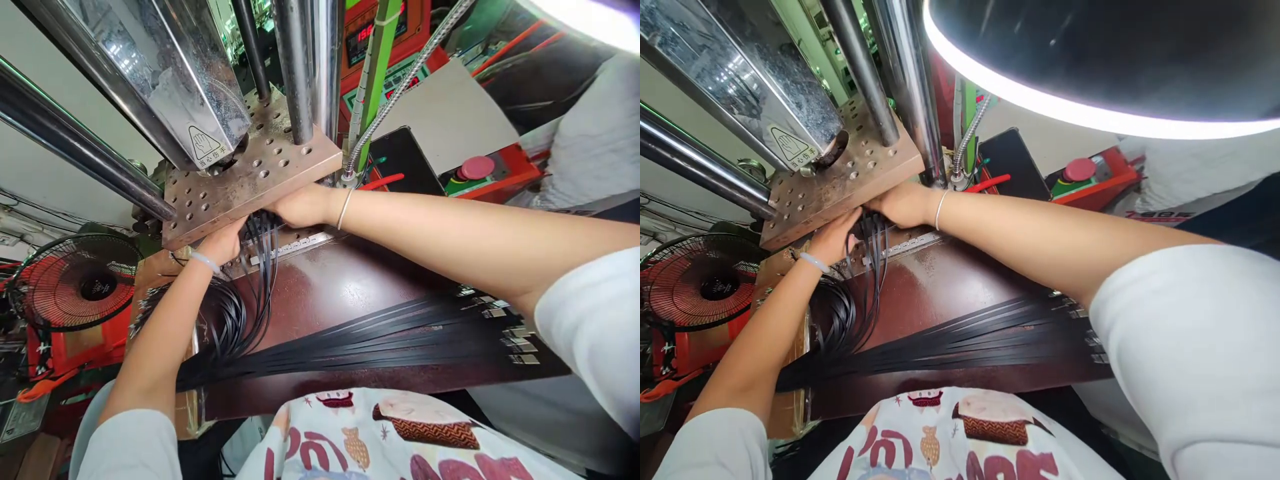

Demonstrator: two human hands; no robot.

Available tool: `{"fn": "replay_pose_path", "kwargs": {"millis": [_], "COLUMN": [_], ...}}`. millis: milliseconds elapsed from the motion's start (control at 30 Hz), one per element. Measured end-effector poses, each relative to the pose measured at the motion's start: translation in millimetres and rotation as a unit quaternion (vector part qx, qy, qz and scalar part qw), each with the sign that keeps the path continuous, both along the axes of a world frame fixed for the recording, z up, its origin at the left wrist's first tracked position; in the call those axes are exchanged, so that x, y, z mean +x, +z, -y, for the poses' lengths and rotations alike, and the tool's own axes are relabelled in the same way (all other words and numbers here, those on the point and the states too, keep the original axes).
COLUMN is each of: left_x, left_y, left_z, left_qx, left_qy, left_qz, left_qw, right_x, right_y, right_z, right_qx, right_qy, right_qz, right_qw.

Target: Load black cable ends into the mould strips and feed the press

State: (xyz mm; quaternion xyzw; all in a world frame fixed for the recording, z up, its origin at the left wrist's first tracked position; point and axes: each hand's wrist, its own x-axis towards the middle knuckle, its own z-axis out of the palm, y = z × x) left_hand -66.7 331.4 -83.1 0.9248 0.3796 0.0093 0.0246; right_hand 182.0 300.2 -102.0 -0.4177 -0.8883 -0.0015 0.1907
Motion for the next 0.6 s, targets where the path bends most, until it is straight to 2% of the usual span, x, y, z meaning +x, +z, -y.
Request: {"fn": "replay_pose_path", "kwargs": {"millis": [67, 100, 200, 267, 433, 533, 600], "left_x": [0, 0, 1, 2, -2, -3, -2], "left_y": [-1.9, -3.5, -9.2, -12.1, -14.5, -15.0, -9.5], "left_z": [9, 12, 14, 13, 8, 3, 0], "left_qx": [0.008, 0.024, 0.086, 0.105, 0.093, 0.072, 0.040], "left_qy": [-0.053, -0.054, 0.016, 0.036, 0.018, 0.037, 0.051], "left_qz": [-0.019, -0.020, 0.001, 0.009, 0.037, 0.054, 0.046], "left_qw": [0.998, 0.998, 0.996, 0.994, 0.995, 0.995, 0.997], "right_x": [-9, -13, -22, -25, -16, -9, -5], "right_y": [-1.2, -2.0, -2.3, -0.4, -0.3, -5.1, -6.2], "right_z": [10, 14, 18, 17, 13, 9, 8], "right_qx": [0.035, 0.049, 0.080, 0.072, 0.054, 0.052, 0.041], "right_qy": [0.043, 0.037, -0.022, -0.043, -0.048, -0.064, -0.056], "right_qz": [0.056, 0.063, 0.069, 0.077, 0.088, 0.072, 0.055], "right_qw": [0.997, 0.996, 0.994, 0.994, 0.994, 0.994, 0.996]}}
